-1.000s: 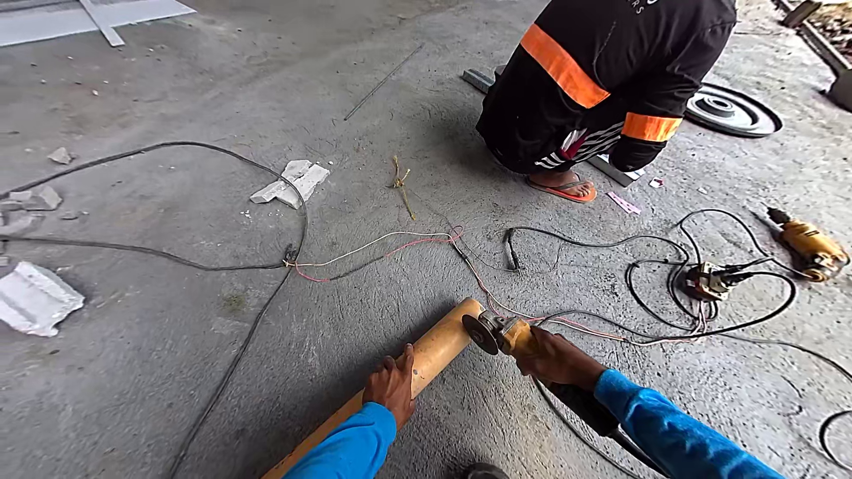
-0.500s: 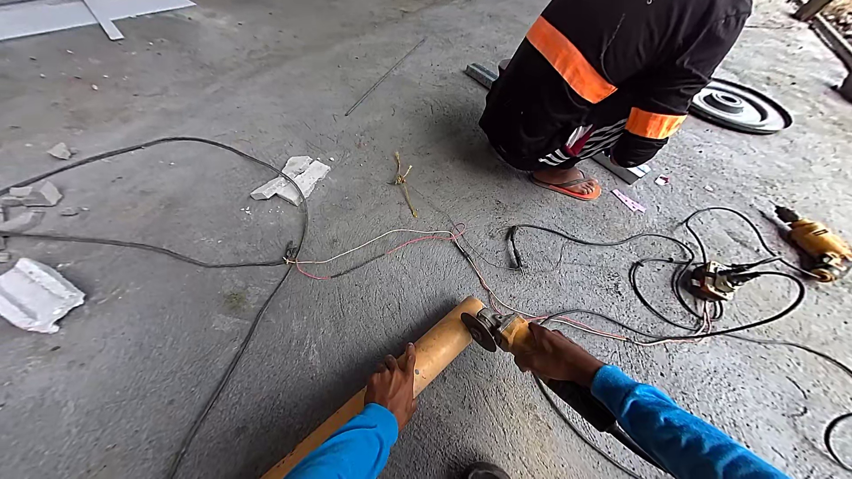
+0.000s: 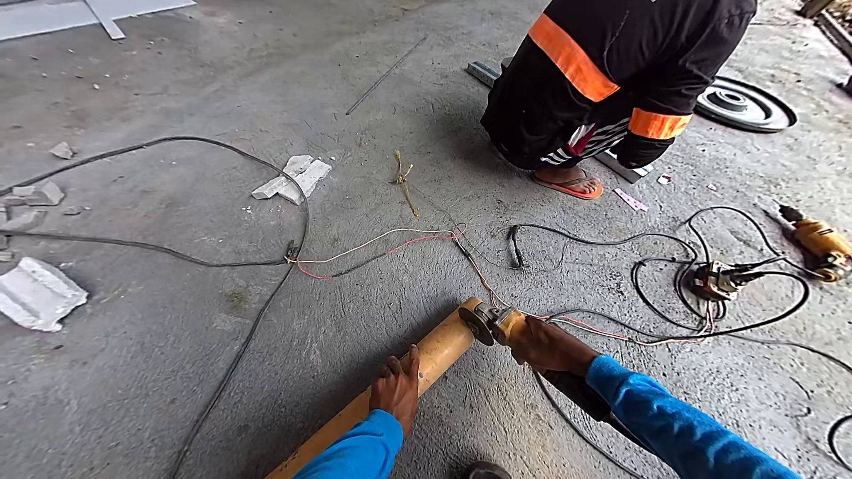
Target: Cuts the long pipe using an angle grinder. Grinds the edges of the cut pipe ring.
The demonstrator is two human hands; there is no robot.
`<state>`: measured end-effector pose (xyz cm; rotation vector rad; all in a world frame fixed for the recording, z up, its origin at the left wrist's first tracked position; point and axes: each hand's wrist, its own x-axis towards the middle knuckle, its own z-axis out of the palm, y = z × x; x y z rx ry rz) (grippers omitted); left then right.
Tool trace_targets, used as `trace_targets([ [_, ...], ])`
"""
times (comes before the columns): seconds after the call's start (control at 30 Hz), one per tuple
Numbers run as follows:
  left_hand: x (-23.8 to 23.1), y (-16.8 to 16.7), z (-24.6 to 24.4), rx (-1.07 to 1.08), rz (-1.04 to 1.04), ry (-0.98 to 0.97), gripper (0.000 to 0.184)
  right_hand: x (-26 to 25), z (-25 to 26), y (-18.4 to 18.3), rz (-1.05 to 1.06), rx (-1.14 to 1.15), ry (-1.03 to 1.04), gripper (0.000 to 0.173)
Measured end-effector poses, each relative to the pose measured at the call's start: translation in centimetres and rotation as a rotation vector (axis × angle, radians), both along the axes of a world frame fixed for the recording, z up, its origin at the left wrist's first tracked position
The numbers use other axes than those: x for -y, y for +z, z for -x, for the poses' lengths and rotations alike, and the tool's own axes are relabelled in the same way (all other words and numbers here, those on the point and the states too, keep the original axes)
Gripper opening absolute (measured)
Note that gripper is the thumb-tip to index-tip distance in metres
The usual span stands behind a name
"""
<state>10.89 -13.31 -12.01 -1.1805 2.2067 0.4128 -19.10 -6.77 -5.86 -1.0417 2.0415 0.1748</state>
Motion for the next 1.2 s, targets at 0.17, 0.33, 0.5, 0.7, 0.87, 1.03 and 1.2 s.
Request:
trace_targets([
  [0.17, -0.6, -0.1, -0.5, -0.059, 0.004, -0.010, 0.104, 0.4, 0.1, 0.5, 0.005, 0.009, 0.001, 0.066],
  [0.33, -0.9, -0.6, -1.9, -0.251, -0.030, -0.030, 0.097, -0.2, 0.0, 1.8, 0.060, 0.048, -0.033, 0.059],
  [0.5, -1.8, -0.9, -2.2, -0.273, -0.139, 0.083, 0.107, -1.8, 0.8, 2.8, 0.132, 0.109, -0.054, 0.053],
  [0.7, -0.8, -0.2, -1.7, -0.211, -0.193, 0.088, 0.107, -4.3, 1.5, 3.0, 0.102, 0.090, -0.095, 0.060],
  [0.87, 1.1, -0.2, -2.0, -0.201, -0.181, 0.089, 0.107, -5.3, 1.3, 2.2, 0.060, 0.061, -0.081, 0.062],
  [1.03, 1.1, -0.3, -1.9, -0.195, -0.169, 0.072, 0.107, -5.4, 0.9, 1.3, 0.029, 0.054, -0.062, 0.065],
  [1.2, 1.1, -0.1, -2.0, -0.179, -0.175, 0.071, 0.107, -5.1, 0.8, 0.8, 0.011, 0.028, -0.040, 0.069],
])
